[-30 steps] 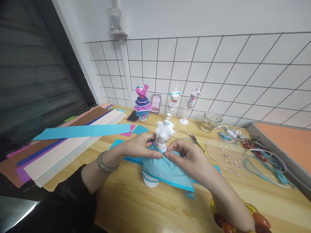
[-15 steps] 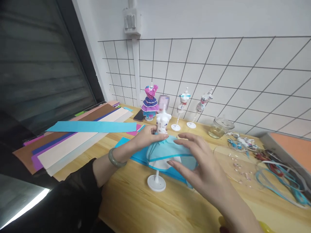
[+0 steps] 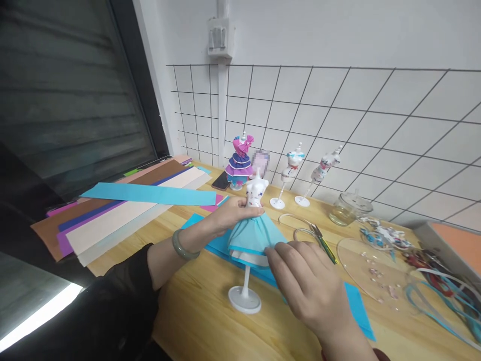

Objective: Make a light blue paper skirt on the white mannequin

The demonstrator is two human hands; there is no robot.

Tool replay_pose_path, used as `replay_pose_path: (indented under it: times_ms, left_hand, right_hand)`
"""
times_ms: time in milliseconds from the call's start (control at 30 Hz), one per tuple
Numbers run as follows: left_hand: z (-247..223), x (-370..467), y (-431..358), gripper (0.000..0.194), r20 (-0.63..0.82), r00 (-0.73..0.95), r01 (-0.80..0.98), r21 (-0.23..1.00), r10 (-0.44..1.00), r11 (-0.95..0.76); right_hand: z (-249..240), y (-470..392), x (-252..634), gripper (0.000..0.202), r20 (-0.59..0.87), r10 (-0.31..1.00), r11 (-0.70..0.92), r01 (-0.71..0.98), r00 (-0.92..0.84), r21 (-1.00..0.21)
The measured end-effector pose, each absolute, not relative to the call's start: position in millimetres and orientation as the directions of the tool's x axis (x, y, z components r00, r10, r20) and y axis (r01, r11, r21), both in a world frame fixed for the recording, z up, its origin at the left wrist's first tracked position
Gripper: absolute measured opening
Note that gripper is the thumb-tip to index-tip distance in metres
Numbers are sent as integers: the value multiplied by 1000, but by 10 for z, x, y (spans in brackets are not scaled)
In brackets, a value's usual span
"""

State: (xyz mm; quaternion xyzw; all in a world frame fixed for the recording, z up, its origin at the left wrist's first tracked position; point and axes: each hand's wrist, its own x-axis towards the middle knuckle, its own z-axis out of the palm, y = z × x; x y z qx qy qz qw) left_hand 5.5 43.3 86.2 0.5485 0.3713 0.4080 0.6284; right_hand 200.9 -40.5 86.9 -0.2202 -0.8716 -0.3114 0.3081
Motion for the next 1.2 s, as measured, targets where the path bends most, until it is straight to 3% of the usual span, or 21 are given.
replay_pose_path:
  times_ms: [167,333,500,800,1000,1200]
  left_hand:
    - [832,90,396,38,33,414,-57,998,910,-11]
    - [796,109,374,38,95,422,35,992,902,-121]
    - [794,78,412,37,80,418,60,991,905,-116]
    - [773,92,423,40,101,415,87,985,904,-150]
    - [801,90,404,40,89,437,119,981,895,-156]
    - [830,69,431,40,86,442,12,995,893,-102]
  right_hand:
    - [834,-387,1944,27,679,261,659,640,-686,394]
    - [840,-435,1815,21,676,154,738,539,-721,406]
    - [859,-477,1742,19,657,106,780,472,-747,411]
    - [805,-447,1768,22,660,178,721,553,-730,417]
    - [816,-467,1767,21,655,162,788,496,-739,364]
    - [779,-485,1751,23,650,161,823,464,-743,327]
